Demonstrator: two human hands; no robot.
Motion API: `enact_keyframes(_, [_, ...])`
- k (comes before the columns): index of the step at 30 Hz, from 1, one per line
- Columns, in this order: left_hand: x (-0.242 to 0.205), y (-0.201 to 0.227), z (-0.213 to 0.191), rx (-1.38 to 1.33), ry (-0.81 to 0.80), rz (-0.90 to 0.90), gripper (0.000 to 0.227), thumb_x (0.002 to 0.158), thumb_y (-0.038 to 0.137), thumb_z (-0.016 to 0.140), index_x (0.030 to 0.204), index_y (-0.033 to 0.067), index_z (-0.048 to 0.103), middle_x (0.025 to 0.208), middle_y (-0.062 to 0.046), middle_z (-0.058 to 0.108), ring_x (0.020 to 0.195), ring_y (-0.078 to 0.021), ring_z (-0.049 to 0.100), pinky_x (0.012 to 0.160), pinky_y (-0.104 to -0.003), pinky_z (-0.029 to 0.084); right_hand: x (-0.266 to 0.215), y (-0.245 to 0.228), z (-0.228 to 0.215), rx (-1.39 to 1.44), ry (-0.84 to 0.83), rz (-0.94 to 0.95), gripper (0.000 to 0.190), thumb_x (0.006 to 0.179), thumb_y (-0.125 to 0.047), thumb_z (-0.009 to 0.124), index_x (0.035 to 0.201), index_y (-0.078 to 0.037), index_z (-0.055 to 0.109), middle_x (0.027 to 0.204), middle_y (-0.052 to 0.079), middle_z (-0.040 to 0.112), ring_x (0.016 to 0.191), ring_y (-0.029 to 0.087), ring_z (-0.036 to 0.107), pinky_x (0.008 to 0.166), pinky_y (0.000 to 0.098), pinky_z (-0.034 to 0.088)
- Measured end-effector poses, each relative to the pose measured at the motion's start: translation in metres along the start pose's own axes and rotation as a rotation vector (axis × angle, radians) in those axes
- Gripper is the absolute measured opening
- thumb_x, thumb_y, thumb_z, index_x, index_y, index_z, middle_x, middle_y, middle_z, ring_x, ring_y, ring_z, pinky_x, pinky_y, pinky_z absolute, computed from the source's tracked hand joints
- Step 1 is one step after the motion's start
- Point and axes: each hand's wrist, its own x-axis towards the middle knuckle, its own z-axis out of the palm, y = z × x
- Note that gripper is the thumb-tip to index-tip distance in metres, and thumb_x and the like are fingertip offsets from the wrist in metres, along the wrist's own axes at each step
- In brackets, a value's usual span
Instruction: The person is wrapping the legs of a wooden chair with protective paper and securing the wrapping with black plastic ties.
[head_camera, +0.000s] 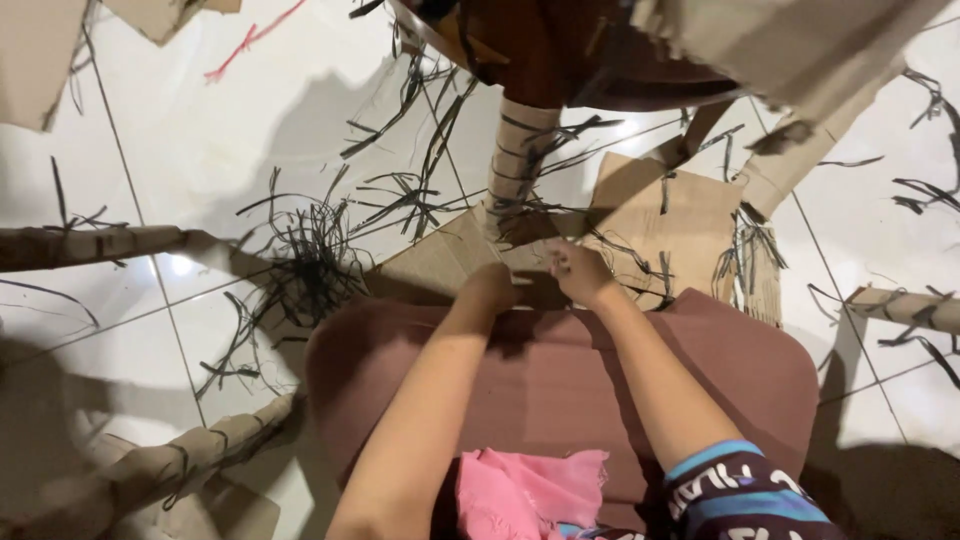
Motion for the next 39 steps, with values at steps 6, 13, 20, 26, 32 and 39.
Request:
enact_keyframes(6, [-0.056, 0.027, 0.066, 0.094, 0.019, 0.111, 0.034, 0.091, 0.023, 0.060, 0.114, -0.0014, 0.067, 0.107, -0.020, 0.072, 0.106, -0.0404, 0.071, 0.081, -0.053, 0.059, -0.027, 0.078, 0.084, 0.456, 0.094, 0.119, 0.034, 0.089, -0.005, 0.060, 0.118, -0.011, 0.076, 0.111, 0.015, 0.078, 0.116, 0.033, 0.068, 0.104, 0.0455, 0.053])
enact_keyframes(13, [-0.121, 0.053, 0.067, 0.087, 0.014, 0.384, 0.029, 0.094, 0.012, 0.054, 0.114, -0.0028, 0.068, 0.104, -0.025, 0.072, 0.105, -0.0424, 0.070, 0.086, -0.055, 0.059, -0.176, -0.013, 0.028, 0.704, 0.325, -0.016, 0.046, 0.089, 0.001, 0.063, 0.132, -0.014, 0.069, 0.120, 0.016, 0.074, 0.122, 0.033, 0.065, 0.106, 0.0474, 0.051])
enact_keyframes(20, [-0.185, 0.107, 0.100, -0.096, 0.337, 1.181, 0.043, 0.088, -0.007, 0.059, 0.129, 0.0046, 0.064, 0.119, -0.021, 0.072, 0.115, -0.0387, 0.068, 0.106, -0.051, 0.048, -0.302, 0.017, -0.016, 0.509, 0.752, -0.367, 0.024, 0.086, 0.004, 0.063, 0.101, -0.008, 0.077, 0.103, 0.010, 0.077, 0.100, 0.032, 0.074, 0.092, 0.0442, 0.058])
enact_keyframes(26, [-0.213, 0.144, 0.176, -0.056, 0.290, 1.504, 0.051, 0.082, 0.003, 0.067, 0.133, -0.0011, 0.060, 0.136, -0.020, 0.064, 0.127, -0.0338, 0.063, 0.116, -0.051, 0.038, -0.340, 0.068, -0.037, 0.026, 1.134, -0.302, 0.009, 0.083, 0.003, 0.068, 0.077, -0.004, 0.070, 0.094, 0.011, 0.071, 0.097, 0.034, 0.068, 0.100, 0.0517, 0.052])
enact_keyframes(32, [-0.196, 0.156, 0.191, 0.067, 0.257, 1.508, 0.052, 0.091, 0.019, 0.064, 0.139, 0.0003, 0.054, 0.145, -0.019, 0.059, 0.134, -0.0321, 0.059, 0.120, -0.052, 0.027, -0.343, 0.093, -0.047, 0.164, 1.151, -0.195, 0.008, 0.084, 0.002, 0.070, 0.080, -0.005, 0.069, 0.094, 0.008, 0.070, 0.100, 0.034, 0.069, 0.105, 0.0529, 0.048])
enact_keyframes(39, [-0.181, 0.160, 0.199, 0.139, 0.232, 1.391, 0.042, 0.094, 0.026, 0.057, 0.131, 0.0085, 0.060, 0.143, -0.015, 0.063, 0.132, -0.0275, 0.064, 0.121, -0.044, 0.027, -0.350, 0.095, -0.077, 0.295, 1.104, -0.222, 0.021, 0.087, 0.013, 0.053, 0.088, 0.002, 0.071, 0.101, 0.018, 0.069, 0.097, 0.032, 0.066, 0.104, 0.0546, 0.050])
